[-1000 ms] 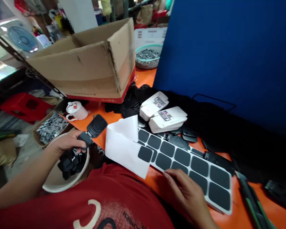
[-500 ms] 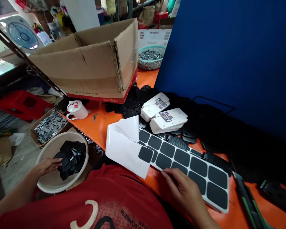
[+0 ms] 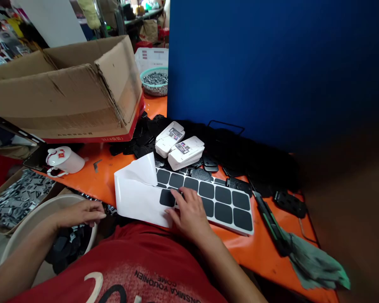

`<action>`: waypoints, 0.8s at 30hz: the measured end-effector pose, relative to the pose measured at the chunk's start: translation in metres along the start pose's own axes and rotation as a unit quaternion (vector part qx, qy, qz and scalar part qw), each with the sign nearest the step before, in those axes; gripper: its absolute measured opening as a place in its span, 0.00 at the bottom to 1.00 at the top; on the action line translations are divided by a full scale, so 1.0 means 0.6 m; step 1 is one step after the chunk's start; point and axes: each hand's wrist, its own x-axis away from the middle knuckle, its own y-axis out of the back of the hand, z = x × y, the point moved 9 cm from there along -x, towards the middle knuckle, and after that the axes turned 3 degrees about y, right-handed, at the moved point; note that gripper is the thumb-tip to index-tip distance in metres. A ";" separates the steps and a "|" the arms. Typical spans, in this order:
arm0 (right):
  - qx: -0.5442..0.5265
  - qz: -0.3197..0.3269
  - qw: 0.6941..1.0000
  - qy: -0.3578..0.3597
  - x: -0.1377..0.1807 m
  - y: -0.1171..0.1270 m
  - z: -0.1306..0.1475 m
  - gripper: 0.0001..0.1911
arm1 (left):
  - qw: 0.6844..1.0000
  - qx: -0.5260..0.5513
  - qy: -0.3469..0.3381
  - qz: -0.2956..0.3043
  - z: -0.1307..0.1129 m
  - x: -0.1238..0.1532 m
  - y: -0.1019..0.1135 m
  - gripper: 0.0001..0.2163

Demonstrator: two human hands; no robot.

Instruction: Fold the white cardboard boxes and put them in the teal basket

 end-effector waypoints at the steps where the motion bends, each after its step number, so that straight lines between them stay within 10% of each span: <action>1: -0.016 0.005 1.000 -0.018 -0.011 -0.007 0.000 0.27 | 0.999 -0.030 -0.030 0.000 -0.037 0.000 -0.011 0.16; 8: -0.216 -0.009 0.973 -0.084 -0.038 0.000 -0.011 0.04 | 0.962 -0.213 -0.170 -0.031 -0.165 0.004 -0.085 0.11; 14: -0.458 0.010 0.877 -0.143 -0.011 0.028 -0.026 0.12 | 0.811 -0.216 -0.480 -0.257 -0.343 0.085 -0.092 0.20; 20: -0.598 -0.024 0.779 -0.187 0.021 0.041 -0.024 0.17 | 0.944 0.020 -0.305 0.122 -0.377 -0.002 -0.192 0.12; 24: -0.649 -0.048 0.720 -0.241 0.049 0.026 -0.017 0.17 | 0.931 0.183 -0.179 0.260 -0.356 -0.023 -0.250 0.16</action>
